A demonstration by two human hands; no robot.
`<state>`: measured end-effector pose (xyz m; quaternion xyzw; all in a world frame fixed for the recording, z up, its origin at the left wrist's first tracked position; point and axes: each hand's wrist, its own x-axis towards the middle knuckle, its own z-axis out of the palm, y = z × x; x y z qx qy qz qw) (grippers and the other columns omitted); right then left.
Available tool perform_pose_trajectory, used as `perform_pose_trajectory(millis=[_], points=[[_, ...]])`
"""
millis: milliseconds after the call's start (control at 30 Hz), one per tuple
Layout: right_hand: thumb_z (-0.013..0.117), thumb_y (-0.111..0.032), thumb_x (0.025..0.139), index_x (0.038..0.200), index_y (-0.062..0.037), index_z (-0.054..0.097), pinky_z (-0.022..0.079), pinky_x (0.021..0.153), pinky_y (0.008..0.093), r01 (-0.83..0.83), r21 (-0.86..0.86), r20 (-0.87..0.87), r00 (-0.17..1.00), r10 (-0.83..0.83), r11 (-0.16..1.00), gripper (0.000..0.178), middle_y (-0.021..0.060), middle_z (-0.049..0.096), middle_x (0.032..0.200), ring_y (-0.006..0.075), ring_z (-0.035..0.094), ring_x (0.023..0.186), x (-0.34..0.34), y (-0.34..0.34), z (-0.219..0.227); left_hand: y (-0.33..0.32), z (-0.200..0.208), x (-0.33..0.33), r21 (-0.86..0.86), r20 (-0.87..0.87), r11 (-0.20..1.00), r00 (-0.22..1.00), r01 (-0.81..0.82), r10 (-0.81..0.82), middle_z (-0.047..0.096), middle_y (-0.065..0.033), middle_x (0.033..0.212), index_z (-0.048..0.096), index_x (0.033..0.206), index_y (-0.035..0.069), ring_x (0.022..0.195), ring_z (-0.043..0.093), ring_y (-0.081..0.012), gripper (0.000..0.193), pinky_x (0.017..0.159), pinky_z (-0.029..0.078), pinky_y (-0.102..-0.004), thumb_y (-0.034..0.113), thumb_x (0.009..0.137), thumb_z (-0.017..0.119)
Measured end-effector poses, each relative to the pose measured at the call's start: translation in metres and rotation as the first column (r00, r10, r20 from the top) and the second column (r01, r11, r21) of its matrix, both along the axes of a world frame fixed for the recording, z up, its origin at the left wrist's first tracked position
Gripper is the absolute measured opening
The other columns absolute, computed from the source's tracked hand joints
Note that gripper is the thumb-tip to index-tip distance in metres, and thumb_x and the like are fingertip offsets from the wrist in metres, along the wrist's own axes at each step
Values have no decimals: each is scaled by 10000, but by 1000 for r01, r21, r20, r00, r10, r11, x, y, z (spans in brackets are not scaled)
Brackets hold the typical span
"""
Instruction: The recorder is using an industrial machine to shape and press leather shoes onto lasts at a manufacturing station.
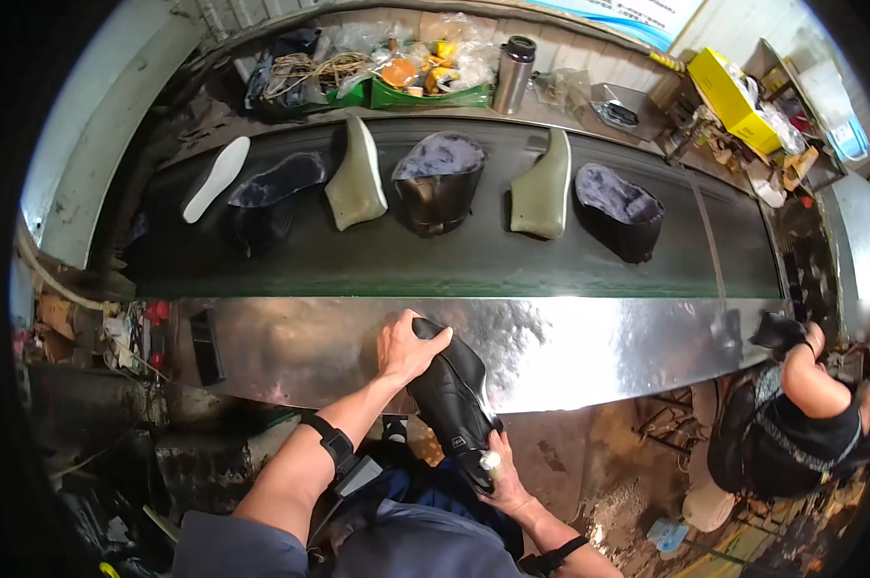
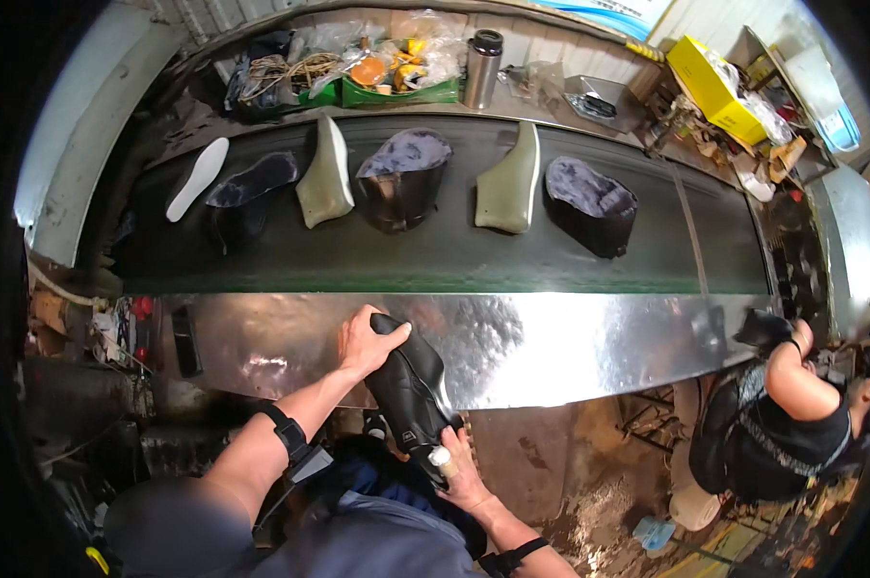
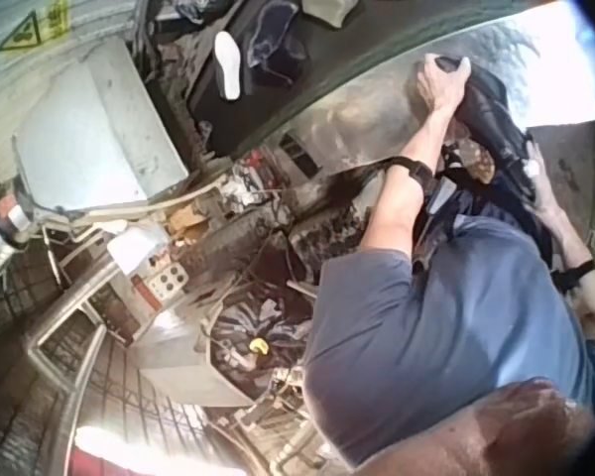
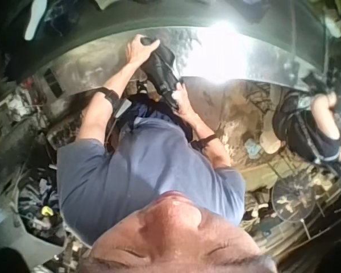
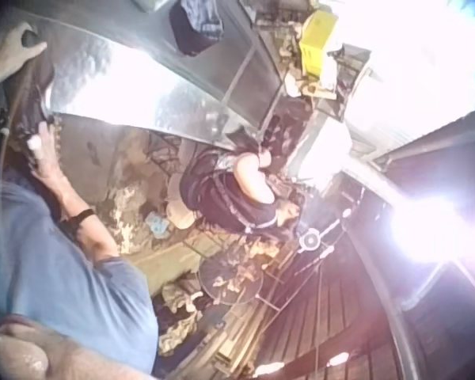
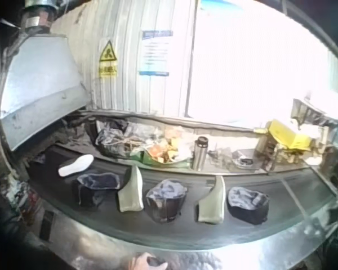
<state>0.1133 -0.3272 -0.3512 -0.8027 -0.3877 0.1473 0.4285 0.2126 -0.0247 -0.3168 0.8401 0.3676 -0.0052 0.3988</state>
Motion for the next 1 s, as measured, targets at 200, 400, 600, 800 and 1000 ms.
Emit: perform_pose_trajectory(millis=[200,400,600,800,1000], points=[[868,-159,711,1576,-3,178,249,1209,445,-10,-10,-207,978,8,1000,1117,263,369,1547,419,370,1441,16,25,32,41,-1,-29,-178,50,945,957,-273,286,718,-168,800,692,847,-2,780,698,-304,456,747,537,-426,428,716,768],[716,-296,937,1569,-30,-167,101,1223,377,22,287,-788,575,223,958,1118,249,103,1655,299,53,1547,64,105,120,67,83,-130,-308,265,832,799,-461,540,695,-74,740,699,863,-28,685,618,-136,326,644,510,-345,275,775,781],[615,-222,1016,1540,82,215,458,878,280,-297,-64,-698,695,170,953,726,131,645,1099,165,573,986,6,192,166,75,147,-262,-217,469,749,606,-626,643,706,-81,814,716,947,-11,789,615,-115,322,764,506,-319,280,816,759],[617,-48,992,1461,107,329,393,646,199,-460,259,-598,614,515,849,572,-16,584,809,39,475,716,-151,268,183,79,209,-450,-227,566,388,203,-893,799,666,-89,794,693,950,-5,767,586,-157,366,724,472,-336,356,895,688],[618,-70,999,1485,-6,387,507,719,237,-489,401,-734,334,591,774,542,35,674,926,87,608,812,-321,337,226,107,218,-689,57,902,-363,-108,-930,419,456,-200,1269,421,1285,-28,1185,461,-328,714,1055,349,-466,257,789,850]])
